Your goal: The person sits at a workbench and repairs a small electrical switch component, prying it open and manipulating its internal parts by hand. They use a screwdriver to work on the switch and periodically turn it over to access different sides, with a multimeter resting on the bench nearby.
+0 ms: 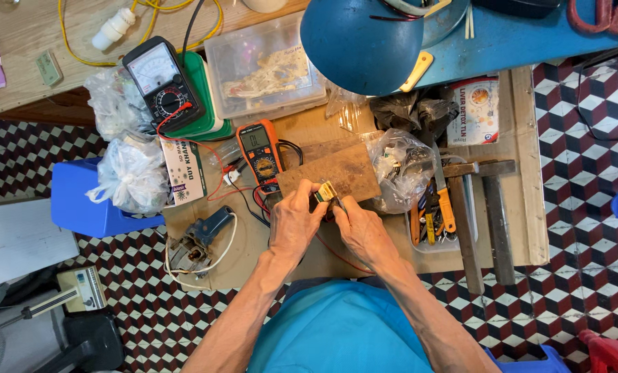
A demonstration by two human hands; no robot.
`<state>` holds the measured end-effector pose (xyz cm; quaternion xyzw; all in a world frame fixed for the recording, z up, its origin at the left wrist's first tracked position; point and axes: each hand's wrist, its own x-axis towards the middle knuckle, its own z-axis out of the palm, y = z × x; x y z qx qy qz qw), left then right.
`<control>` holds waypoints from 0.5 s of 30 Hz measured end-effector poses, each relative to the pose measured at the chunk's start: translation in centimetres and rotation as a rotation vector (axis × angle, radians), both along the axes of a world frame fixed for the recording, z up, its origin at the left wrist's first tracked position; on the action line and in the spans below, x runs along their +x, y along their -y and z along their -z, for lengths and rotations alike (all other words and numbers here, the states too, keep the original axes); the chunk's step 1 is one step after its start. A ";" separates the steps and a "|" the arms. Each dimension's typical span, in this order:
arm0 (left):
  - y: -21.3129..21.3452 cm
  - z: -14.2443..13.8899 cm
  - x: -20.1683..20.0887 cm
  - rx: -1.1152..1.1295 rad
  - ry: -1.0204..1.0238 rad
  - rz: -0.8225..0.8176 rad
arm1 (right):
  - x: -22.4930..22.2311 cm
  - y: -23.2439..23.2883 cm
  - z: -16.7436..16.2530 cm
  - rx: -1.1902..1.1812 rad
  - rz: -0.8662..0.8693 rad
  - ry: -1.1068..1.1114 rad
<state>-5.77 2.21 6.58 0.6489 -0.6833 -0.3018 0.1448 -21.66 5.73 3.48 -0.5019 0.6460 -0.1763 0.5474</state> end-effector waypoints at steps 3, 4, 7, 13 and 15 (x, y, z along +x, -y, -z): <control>-0.1 0.0 0.0 -0.009 -0.007 -0.017 | -0.1 0.4 0.5 0.001 -0.077 -0.093; 0.0 0.1 0.0 -0.011 -0.012 -0.031 | -0.1 0.7 0.6 -0.012 -0.102 -0.135; -0.1 0.1 0.2 0.045 -0.052 -0.053 | 1.4 -0.4 0.0 -0.025 0.093 -0.073; -0.2 -1.2 0.6 0.002 -0.328 -0.148 | 0.7 -0.1 -2.3 -0.065 0.217 -0.151; -0.7 -2.6 0.6 -0.003 -0.380 -0.200 | -0.4 1.3 -2.6 -0.107 0.172 -0.183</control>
